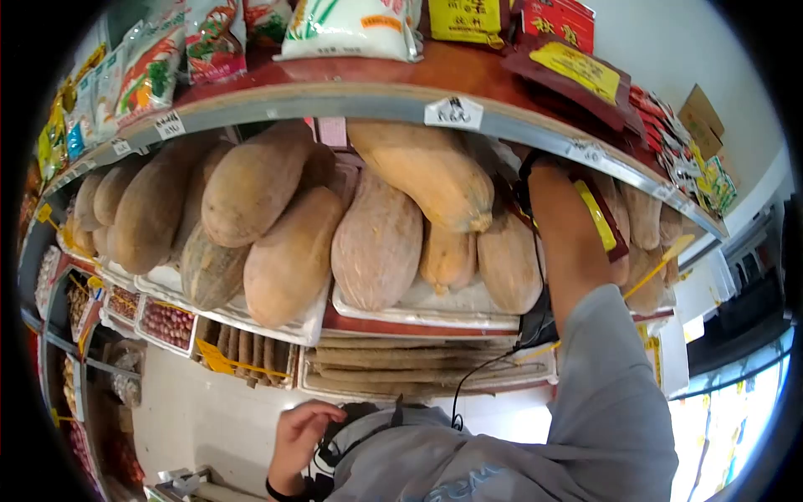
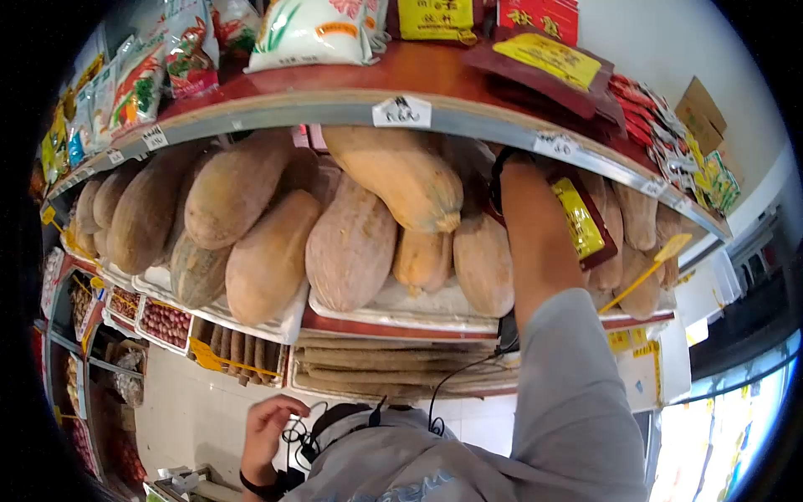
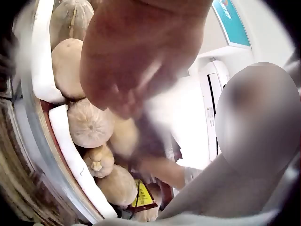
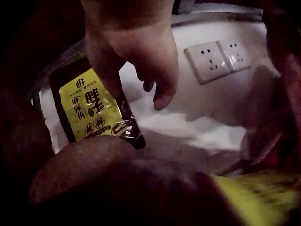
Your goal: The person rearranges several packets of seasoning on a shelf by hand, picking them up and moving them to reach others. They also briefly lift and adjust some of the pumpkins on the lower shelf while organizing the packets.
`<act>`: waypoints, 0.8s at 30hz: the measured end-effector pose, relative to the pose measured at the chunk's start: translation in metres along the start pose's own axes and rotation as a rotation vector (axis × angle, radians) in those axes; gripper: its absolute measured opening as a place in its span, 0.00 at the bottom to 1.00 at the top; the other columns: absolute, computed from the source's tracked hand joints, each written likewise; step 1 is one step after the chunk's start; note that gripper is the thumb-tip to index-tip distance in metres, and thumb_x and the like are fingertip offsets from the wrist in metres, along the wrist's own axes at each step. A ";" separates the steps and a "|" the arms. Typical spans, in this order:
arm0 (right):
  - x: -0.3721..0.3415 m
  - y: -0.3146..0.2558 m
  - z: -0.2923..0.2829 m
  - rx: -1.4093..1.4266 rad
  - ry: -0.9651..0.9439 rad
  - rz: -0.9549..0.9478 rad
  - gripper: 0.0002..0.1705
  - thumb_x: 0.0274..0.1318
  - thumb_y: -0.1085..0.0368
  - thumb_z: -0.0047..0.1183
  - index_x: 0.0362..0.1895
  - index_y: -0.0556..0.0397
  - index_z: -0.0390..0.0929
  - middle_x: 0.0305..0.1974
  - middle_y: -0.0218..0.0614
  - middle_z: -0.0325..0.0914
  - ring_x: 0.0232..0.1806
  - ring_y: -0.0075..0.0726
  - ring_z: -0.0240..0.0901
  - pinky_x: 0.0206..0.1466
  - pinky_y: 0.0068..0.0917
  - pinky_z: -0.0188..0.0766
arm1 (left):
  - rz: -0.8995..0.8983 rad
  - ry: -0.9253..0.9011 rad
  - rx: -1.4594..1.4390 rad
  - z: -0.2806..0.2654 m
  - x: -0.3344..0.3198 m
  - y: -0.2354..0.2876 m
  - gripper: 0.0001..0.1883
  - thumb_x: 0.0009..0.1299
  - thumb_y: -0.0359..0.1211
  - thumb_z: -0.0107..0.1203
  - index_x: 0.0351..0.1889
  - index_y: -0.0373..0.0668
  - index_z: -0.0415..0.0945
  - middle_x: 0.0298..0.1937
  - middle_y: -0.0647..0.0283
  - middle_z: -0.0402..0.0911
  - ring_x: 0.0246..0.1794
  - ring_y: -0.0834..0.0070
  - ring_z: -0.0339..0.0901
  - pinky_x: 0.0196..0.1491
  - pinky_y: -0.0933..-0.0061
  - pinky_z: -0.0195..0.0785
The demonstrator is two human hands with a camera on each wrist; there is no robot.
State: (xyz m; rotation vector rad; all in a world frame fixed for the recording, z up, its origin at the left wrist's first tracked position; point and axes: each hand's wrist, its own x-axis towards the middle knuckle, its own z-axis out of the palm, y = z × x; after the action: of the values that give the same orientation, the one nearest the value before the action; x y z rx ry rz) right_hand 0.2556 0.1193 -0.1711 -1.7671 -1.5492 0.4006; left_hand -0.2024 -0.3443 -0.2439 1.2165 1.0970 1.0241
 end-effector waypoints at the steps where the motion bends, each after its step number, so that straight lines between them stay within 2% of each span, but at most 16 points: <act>1: 0.014 -0.004 0.004 -0.026 0.036 0.001 0.24 0.56 0.55 0.52 0.58 0.44 0.74 0.53 0.37 0.75 0.55 0.39 0.70 0.52 0.39 0.70 | -0.010 -0.004 -0.009 0.003 -0.002 -0.003 0.10 0.70 0.23 0.45 0.40 0.32 0.79 0.38 0.60 0.83 0.40 0.76 0.78 0.47 0.77 0.68; 3: 0.029 -0.010 0.010 -0.077 0.084 0.009 0.24 0.56 0.55 0.52 0.58 0.45 0.74 0.53 0.37 0.75 0.54 0.39 0.70 0.52 0.39 0.70 | -0.017 0.057 0.023 0.007 -0.006 -0.001 0.11 0.70 0.22 0.44 0.40 0.32 0.79 0.38 0.61 0.82 0.41 0.77 0.76 0.48 0.77 0.68; 5: 0.041 -0.016 0.016 -0.119 0.111 0.019 0.24 0.56 0.55 0.52 0.57 0.45 0.74 0.52 0.37 0.75 0.54 0.39 0.70 0.52 0.39 0.70 | 0.005 0.163 -0.028 0.008 -0.013 -0.005 0.13 0.73 0.31 0.47 0.40 0.30 0.79 0.38 0.57 0.82 0.42 0.72 0.79 0.49 0.72 0.70; 6: 0.046 -0.020 0.022 -0.143 0.121 0.024 0.24 0.56 0.55 0.52 0.57 0.45 0.74 0.52 0.37 0.75 0.54 0.39 0.70 0.52 0.39 0.70 | -0.002 0.188 -0.010 0.009 -0.010 0.008 0.12 0.72 0.29 0.46 0.40 0.30 0.78 0.37 0.57 0.82 0.42 0.72 0.78 0.50 0.72 0.70; 7: 0.049 -0.023 0.024 -0.156 0.130 0.026 0.24 0.56 0.55 0.53 0.57 0.45 0.74 0.52 0.38 0.75 0.54 0.39 0.71 0.52 0.39 0.70 | -0.107 0.222 0.038 0.013 -0.020 0.028 0.13 0.72 0.31 0.45 0.36 0.30 0.78 0.38 0.56 0.81 0.42 0.70 0.77 0.50 0.71 0.68; 10: 0.056 -0.035 0.030 -0.194 0.144 0.022 0.24 0.56 0.55 0.53 0.57 0.45 0.74 0.52 0.38 0.75 0.54 0.39 0.71 0.52 0.39 0.70 | -0.160 0.304 0.000 0.010 -0.020 0.022 0.13 0.72 0.32 0.46 0.36 0.30 0.77 0.37 0.58 0.81 0.41 0.71 0.76 0.48 0.72 0.67; 15: 0.052 -0.046 0.038 -0.237 0.150 0.006 0.24 0.56 0.55 0.53 0.56 0.45 0.75 0.52 0.39 0.76 0.54 0.39 0.71 0.52 0.39 0.70 | -0.063 0.263 -0.009 0.006 -0.005 0.018 0.13 0.72 0.32 0.47 0.37 0.31 0.78 0.38 0.58 0.81 0.41 0.71 0.76 0.47 0.71 0.67; 17: 0.048 -0.046 0.037 -0.249 0.153 0.003 0.23 0.55 0.56 0.53 0.56 0.45 0.75 0.52 0.39 0.76 0.54 0.39 0.71 0.52 0.39 0.70 | -0.026 0.258 0.081 0.006 0.003 0.015 0.13 0.73 0.32 0.47 0.39 0.32 0.78 0.38 0.58 0.81 0.41 0.71 0.76 0.47 0.72 0.67; 24: 0.047 -0.046 0.034 -0.279 0.176 -0.025 0.23 0.55 0.56 0.53 0.56 0.45 0.75 0.51 0.40 0.76 0.54 0.40 0.71 0.52 0.39 0.70 | -0.068 0.149 0.091 0.001 0.018 0.004 0.11 0.74 0.31 0.47 0.44 0.34 0.78 0.43 0.58 0.80 0.47 0.70 0.75 0.53 0.71 0.66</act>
State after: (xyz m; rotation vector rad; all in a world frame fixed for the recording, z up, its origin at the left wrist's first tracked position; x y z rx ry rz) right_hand 0.2107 0.1747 -0.1514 -1.9330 -1.5566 0.0136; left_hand -0.1982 -0.3268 -0.2413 1.1810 1.3042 1.0346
